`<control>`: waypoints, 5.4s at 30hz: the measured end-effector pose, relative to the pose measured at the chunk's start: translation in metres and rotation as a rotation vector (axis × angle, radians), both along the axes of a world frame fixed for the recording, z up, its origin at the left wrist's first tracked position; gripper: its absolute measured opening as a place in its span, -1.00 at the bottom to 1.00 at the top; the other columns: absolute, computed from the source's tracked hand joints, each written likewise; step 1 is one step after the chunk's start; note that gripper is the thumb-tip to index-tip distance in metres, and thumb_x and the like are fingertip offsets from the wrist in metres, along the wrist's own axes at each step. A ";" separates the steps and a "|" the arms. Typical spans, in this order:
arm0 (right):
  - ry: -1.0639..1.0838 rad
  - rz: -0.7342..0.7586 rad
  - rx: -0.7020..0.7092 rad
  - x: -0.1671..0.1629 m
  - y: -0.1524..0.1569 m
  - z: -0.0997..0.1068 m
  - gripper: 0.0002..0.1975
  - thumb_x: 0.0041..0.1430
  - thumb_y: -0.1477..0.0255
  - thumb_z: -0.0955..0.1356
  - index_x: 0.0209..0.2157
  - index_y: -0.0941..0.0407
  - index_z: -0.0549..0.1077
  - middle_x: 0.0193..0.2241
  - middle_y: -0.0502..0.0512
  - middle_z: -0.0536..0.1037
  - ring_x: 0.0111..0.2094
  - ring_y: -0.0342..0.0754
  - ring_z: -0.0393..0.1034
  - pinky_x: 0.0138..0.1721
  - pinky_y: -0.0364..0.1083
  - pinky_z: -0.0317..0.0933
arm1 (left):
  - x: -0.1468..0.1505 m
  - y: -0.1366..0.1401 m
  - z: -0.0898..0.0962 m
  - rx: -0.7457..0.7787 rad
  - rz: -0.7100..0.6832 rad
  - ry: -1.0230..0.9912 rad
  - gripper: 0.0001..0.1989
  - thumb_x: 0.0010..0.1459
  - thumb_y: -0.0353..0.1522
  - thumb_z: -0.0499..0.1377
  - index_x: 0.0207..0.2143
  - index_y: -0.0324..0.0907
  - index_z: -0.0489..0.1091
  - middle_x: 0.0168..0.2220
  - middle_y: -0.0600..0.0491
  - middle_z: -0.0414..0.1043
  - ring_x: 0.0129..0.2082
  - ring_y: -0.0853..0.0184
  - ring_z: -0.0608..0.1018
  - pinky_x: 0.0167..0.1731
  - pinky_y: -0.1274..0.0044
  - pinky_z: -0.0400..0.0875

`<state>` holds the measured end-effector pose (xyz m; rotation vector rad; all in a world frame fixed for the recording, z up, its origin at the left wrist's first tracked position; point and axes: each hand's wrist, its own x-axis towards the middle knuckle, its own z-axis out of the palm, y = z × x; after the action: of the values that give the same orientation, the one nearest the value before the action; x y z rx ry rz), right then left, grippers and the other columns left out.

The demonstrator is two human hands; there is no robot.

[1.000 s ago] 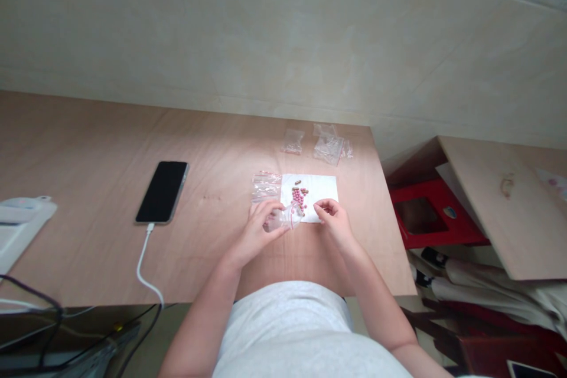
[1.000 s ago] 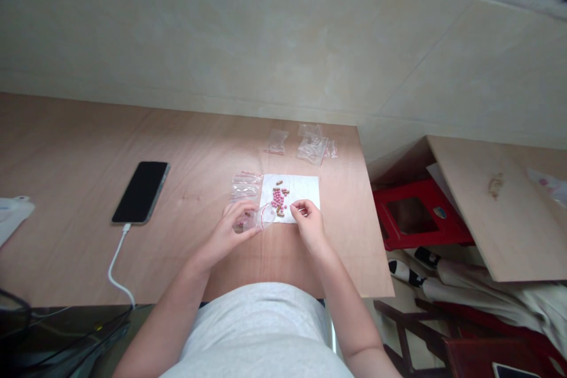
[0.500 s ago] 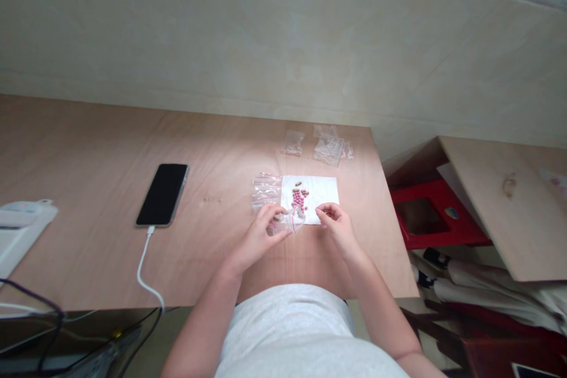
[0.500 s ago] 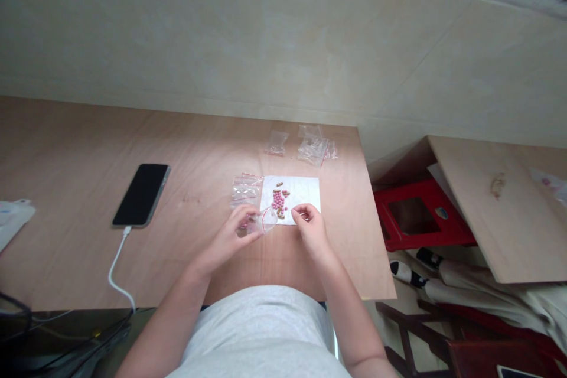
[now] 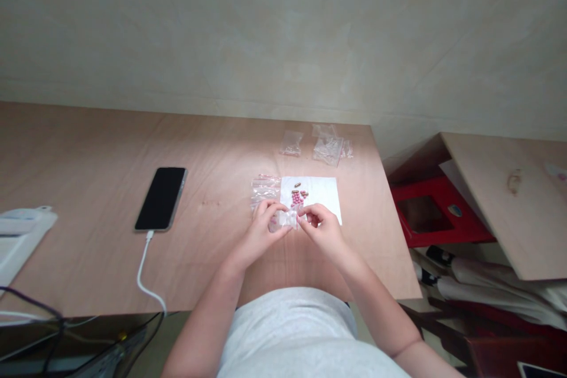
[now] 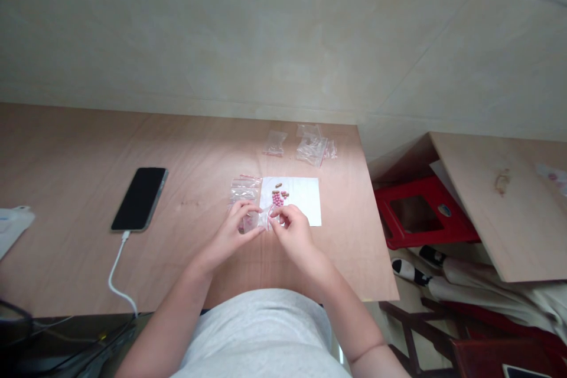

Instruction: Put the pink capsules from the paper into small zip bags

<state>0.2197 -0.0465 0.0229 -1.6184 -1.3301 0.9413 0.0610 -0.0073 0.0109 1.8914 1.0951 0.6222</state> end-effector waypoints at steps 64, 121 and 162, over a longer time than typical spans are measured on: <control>-0.321 -0.133 -0.184 0.010 0.018 -0.071 -0.94 -0.07 0.48 0.26 -0.55 0.14 0.34 -0.56 0.01 0.35 -0.52 -0.14 0.23 -0.43 -0.16 0.11 | -0.003 0.005 -0.022 -0.055 0.123 -0.021 -0.72 -0.05 -0.39 0.16 -0.22 -0.12 0.26 -0.14 0.01 0.17 -0.03 0.24 0.26 -0.08 0.42 0.24; -0.050 0.190 0.081 0.020 -0.004 0.034 -0.69 0.03 0.56 0.25 -0.18 -0.01 0.40 -0.41 0.02 0.44 -0.34 -0.09 0.22 -0.29 -0.08 0.17 | -0.005 0.012 0.008 -0.334 0.022 -0.304 -0.79 0.07 -0.30 0.07 -0.22 -0.14 0.30 -0.38 0.10 0.23 -0.41 0.41 0.37 -0.49 0.61 0.32; 0.031 0.168 -0.090 -0.008 -0.002 0.014 -0.92 -0.13 0.58 0.34 -0.59 0.15 0.35 -0.51 0.01 0.39 -0.37 -0.10 0.24 -0.29 -0.12 0.10 | -0.006 -0.002 0.029 -0.216 -0.274 -0.029 -0.80 0.09 -0.39 -0.02 -0.45 -0.24 0.36 -0.46 0.10 0.33 -0.43 0.41 0.35 -0.40 0.59 0.23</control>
<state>0.2118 -0.0483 0.0365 -1.5708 -1.4373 1.1373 0.0551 -0.0089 0.0400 1.7955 0.8295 0.3595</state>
